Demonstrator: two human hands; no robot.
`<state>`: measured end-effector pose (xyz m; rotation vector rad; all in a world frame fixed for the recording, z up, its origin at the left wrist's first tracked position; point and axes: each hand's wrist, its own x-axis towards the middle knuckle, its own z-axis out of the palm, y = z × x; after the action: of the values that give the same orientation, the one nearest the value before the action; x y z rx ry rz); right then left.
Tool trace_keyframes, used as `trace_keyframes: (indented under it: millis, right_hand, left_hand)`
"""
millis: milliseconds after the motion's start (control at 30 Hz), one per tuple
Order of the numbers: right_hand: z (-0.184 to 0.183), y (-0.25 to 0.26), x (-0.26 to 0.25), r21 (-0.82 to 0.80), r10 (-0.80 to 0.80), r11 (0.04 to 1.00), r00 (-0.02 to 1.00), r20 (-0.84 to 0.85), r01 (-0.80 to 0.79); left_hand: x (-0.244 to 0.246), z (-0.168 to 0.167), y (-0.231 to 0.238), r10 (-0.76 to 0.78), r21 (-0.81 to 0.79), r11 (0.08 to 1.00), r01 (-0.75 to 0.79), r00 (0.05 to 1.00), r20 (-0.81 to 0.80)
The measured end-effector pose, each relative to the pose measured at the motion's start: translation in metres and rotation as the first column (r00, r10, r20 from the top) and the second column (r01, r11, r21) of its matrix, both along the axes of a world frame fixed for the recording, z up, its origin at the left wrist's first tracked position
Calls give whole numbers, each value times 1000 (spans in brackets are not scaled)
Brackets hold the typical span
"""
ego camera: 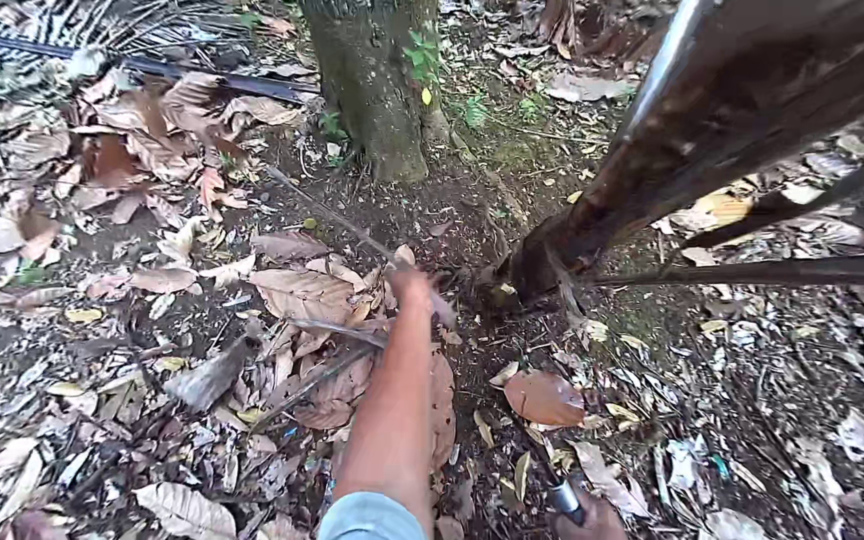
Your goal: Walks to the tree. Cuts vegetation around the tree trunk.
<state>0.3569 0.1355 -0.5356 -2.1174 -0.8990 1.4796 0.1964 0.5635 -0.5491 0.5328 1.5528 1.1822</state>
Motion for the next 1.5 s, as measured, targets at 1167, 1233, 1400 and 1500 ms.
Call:
trace_keyframes:
  millis: [1167,1233,1400,1500]
  right_hand:
    - [39,170,-13,419,-374,807,909,-183,416]
    - [36,193,2,362,-394,812,888,-236,457]
    - [41,204,32,255,-388,867,902,-190,427]
    - [63,161,52,250,-373,882,916,-149,399]
  left_hand:
    - [250,146,-293,-411,-127,-276,953,-237,-880]
    - [250,154,-286,-420,-170,-318,933,-299,-857]
    - [257,163,-275,-470,-182,-350,919,-340,-815]
    - [263,147,-286,-457,-156,-352,923,-315,-832]
